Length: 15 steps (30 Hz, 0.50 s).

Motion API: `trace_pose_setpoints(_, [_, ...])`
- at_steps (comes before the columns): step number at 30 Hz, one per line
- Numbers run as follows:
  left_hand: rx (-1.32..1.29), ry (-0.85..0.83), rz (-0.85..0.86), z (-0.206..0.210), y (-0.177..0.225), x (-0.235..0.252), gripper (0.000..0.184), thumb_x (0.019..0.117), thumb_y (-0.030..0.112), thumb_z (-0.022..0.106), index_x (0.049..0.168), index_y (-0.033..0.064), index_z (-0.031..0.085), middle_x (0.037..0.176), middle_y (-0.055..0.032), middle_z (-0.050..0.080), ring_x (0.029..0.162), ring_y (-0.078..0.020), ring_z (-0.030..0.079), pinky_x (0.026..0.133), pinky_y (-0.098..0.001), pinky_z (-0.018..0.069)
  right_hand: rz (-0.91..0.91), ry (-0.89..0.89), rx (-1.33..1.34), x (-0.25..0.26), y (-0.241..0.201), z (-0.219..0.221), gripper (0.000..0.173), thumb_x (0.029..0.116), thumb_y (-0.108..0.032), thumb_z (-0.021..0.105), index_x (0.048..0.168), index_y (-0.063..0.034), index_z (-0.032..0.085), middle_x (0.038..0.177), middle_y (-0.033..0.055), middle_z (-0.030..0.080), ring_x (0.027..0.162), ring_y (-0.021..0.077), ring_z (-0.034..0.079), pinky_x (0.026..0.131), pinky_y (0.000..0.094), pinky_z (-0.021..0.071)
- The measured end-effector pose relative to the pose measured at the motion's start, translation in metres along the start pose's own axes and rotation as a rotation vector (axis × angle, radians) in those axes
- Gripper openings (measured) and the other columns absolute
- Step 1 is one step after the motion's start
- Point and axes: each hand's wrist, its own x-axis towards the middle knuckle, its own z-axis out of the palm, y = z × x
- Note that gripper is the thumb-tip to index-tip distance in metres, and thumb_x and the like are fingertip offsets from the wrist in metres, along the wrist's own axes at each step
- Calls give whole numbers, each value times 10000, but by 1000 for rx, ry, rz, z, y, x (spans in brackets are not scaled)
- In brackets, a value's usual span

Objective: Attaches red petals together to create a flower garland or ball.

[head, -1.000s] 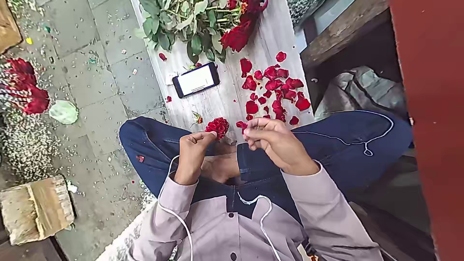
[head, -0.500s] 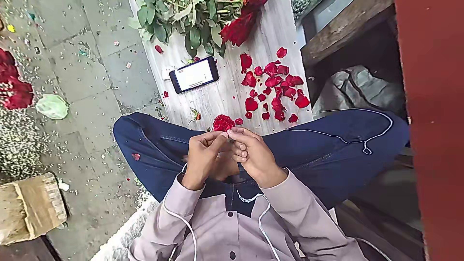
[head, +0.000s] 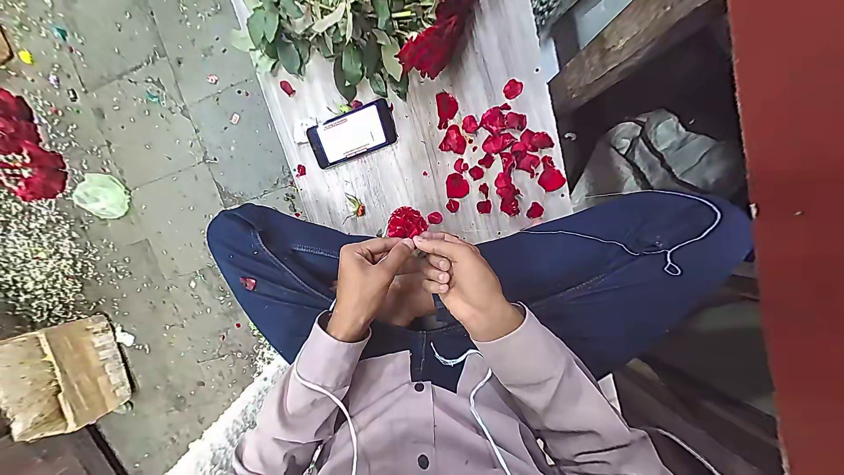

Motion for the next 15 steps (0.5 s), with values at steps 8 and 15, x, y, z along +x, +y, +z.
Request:
trace_pose_setpoints(8, [-56,56,-60,1,-1,5,169,968,118,697,830,50,767,574,-15,575,431,-49,359,414,-211,284,-227,55,-102,-2,2,1,69,993,-174,666,1011,-109,678,608,-47,454,424,19,321,395,160,282])
trace_pose_setpoints(15, [-33,72,-145,-14,21,14,183,971,155,698,821,68,760,578,-8,552,420,-50,335,402,-205,278,-755,-40,-1258,5,-20,-36,721,811,-405,821,1414,-78,597,1406,128,603,1336,332,530,1148,651,315])
